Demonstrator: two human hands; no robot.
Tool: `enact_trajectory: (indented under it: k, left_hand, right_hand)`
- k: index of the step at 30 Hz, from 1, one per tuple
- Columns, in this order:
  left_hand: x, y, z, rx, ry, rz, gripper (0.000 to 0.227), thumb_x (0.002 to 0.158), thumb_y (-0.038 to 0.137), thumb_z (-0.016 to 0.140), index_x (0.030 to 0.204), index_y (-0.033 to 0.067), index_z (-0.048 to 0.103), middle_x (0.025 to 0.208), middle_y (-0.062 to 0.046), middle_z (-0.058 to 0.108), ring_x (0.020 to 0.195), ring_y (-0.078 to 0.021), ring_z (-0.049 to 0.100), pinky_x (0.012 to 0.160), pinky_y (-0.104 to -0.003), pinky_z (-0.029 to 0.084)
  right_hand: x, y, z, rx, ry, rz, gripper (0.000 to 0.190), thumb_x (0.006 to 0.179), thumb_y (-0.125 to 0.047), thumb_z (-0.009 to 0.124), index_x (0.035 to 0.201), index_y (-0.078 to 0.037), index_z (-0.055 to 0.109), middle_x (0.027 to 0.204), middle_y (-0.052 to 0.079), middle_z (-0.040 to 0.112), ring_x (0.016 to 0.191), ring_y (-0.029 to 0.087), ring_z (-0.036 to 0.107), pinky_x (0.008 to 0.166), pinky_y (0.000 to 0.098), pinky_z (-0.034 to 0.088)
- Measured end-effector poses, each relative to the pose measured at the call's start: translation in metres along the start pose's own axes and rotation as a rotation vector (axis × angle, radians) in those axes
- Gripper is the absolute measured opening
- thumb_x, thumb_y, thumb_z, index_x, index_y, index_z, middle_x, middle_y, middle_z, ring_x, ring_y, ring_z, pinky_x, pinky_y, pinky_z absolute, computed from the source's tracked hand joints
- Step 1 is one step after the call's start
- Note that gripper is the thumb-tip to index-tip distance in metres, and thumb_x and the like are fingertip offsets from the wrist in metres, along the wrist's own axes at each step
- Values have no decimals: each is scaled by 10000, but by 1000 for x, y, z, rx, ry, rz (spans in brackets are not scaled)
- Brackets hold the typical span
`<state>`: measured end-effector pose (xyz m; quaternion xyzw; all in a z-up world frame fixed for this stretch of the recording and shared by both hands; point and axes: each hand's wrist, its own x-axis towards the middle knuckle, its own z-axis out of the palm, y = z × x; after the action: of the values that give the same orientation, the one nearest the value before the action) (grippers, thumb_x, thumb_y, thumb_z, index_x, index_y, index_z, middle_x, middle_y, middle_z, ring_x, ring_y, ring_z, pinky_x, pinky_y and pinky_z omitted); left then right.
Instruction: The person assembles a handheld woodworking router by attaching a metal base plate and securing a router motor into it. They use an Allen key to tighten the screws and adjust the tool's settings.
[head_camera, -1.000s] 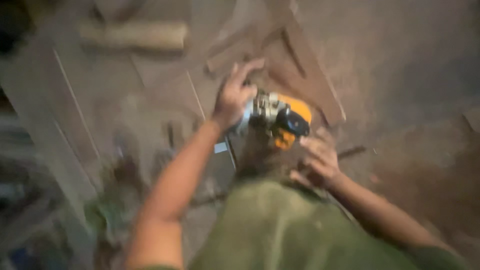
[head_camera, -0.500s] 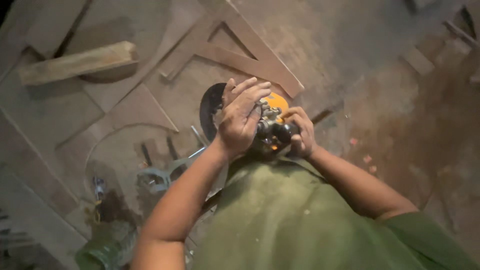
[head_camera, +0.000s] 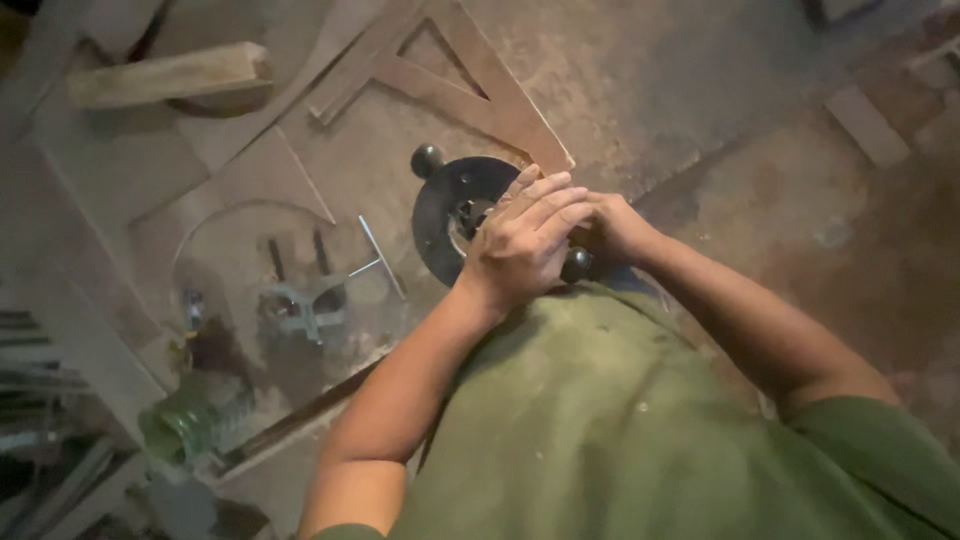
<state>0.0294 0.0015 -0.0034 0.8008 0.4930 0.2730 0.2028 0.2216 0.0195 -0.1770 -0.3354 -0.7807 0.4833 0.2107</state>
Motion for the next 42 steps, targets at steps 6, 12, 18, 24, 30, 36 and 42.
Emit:
enact_trajectory:
  k: [6, 12, 18, 24, 30, 36, 42]
  left_hand:
    - [-17, 0, -24, 210, 320, -151, 279, 944, 25, 637, 1219, 41, 678, 1300, -147, 679, 1327, -349, 602, 1254, -546, 340]
    - [-44, -24, -44, 256, 266, -380, 394, 1106, 189, 486, 1430, -17, 575, 1548, -234, 517, 1481, -456, 442, 1268, -553, 289]
    - [-48, -32, -21, 161, 263, -371, 423, 1134, 268, 437, 1420, -17, 565, 1521, -231, 540, 1462, -441, 485, 1261, -518, 343]
    - [-45, -33, -10, 137, 333, -447, 445, 1151, 290, 385, 1385, -25, 595, 1498, -227, 573, 1456, -439, 502, 1258, -516, 353]
    - [-41, -30, -10, 133, 299, -476, 574, 1152, 398, 308, 1365, -49, 598, 1484, -244, 577, 1457, -441, 492, 1249, -510, 335]
    - [-42, -31, -6, 105, 308, -491, 588, 1156, 434, 327, 1388, -40, 586, 1501, -229, 567, 1482, -428, 485, 1272, -518, 341]
    - [-24, -23, -14, 582, -62, -226, 538, 1038, 394, 549, 1413, 12, 606, 1538, -251, 503, 1471, -448, 401, 1251, -600, 195]
  right_hand:
    - [13, -3, -6, 87, 16, -101, 328, 889, -118, 768, 1209, -84, 704, 1098, 146, 730, 950, 343, 730, 819, 405, 599]
    - [9, -2, -12, 101, 20, -166, 384, 900, -119, 772, 1270, -67, 682, 1133, 183, 717, 966, 362, 718, 826, 411, 592]
    - [14, 5, -15, 129, -1, -161, 407, 882, -107, 776, 1278, -71, 688, 1108, 186, 718, 940, 362, 719, 810, 412, 595]
    - [20, 18, -17, 137, -23, -171, 402, 892, -123, 777, 1280, -76, 683, 1127, 183, 718, 956, 364, 719, 828, 414, 596]
    - [19, 20, -22, 150, -43, -200, 462, 884, -103, 752, 1331, -47, 646, 1174, 201, 697, 988, 390, 700, 842, 427, 584]
    - [22, 23, -20, 191, -34, -204, 436, 867, -94, 752, 1289, -40, 658, 1162, 193, 704, 994, 381, 701, 860, 426, 579]
    - [19, 32, -17, 222, -48, -193, 378, 905, -122, 742, 1269, -55, 669, 1145, 170, 716, 1002, 367, 711, 863, 427, 586]
